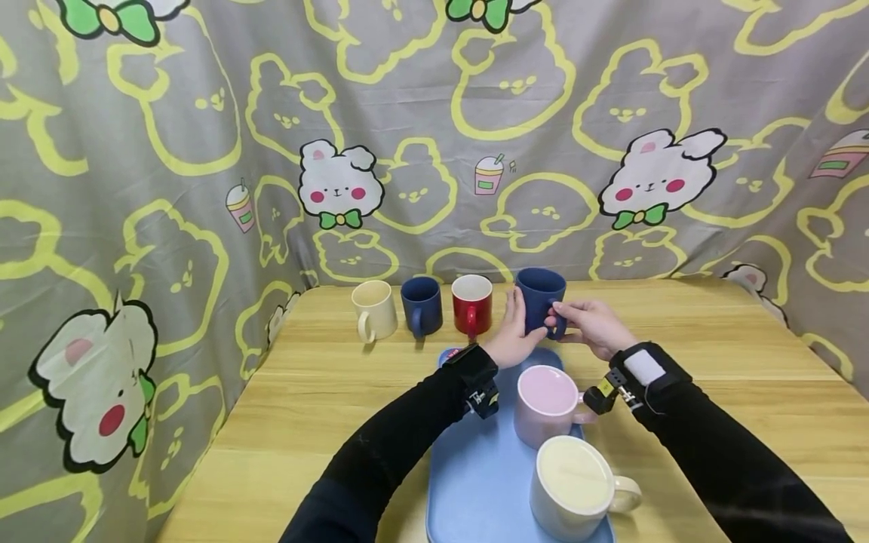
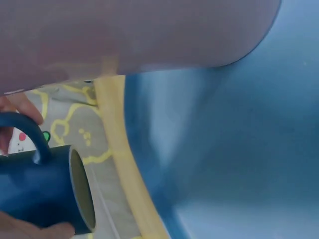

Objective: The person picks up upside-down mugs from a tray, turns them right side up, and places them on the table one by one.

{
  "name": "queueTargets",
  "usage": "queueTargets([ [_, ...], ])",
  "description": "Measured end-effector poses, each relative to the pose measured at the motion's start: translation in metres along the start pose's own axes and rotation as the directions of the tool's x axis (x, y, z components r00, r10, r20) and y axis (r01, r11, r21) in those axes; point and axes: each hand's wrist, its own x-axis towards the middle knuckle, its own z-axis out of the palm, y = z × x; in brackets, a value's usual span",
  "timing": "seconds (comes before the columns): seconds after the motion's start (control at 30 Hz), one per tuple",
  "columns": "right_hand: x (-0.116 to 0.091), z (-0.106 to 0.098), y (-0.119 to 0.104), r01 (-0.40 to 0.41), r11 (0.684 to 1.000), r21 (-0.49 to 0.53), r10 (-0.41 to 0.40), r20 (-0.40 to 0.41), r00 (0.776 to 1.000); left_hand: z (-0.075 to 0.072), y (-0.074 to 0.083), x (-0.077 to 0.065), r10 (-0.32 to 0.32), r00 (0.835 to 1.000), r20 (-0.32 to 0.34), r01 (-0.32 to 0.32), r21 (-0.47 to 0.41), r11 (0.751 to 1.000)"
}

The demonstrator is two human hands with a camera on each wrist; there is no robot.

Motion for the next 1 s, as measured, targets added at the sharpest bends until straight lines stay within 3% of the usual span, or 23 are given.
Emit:
queueTargets([
  [0.1, 0.008, -0.008, 0.006, -0.002, 1.000, -0.029, 0.001, -0.036, 0.999, 0.000, 0.000, 0.000, -0.044, 0.993, 0.112, 0.042, 0.017, 0.999],
  [0.2, 0.015, -0.016, 0.009, -0.009, 0.998, -0.059, 0.006, -0.052, 0.999, -0.003, -0.001, 0.000, -0.057, 0.980, 0.189, 0.037, 0.110, 0.993],
  [0.43, 0.019, -0.033, 0.013, -0.042, 0.991, -0.127, 0.041, -0.015, 0.999, -0.025, -0.004, -0.023, -0.091, 0.964, 0.248, 0.003, 0.334, 0.942],
  [0.57, 0.021, -0.039, 0.020, -0.065, 0.990, -0.128, 0.066, 0.001, 0.998, -0.044, -0.005, -0.053, -0.062, 0.968, 0.241, -0.049, 0.428, 0.903],
  [0.73, 0.023, -0.044, 0.033, -0.059, 0.990, -0.129, 0.063, 0.024, 0.998, -0.057, -0.020, -0.104, -0.037, 0.979, 0.201, -0.079, 0.538, 0.839],
  [1.0, 0.030, -0.039, 0.053, -0.028, 0.999, -0.019, 0.028, 0.009, 1.000, -0.076, -0.059, -0.175, -0.059, 0.998, -0.004, 0.048, 0.625, 0.779],
])
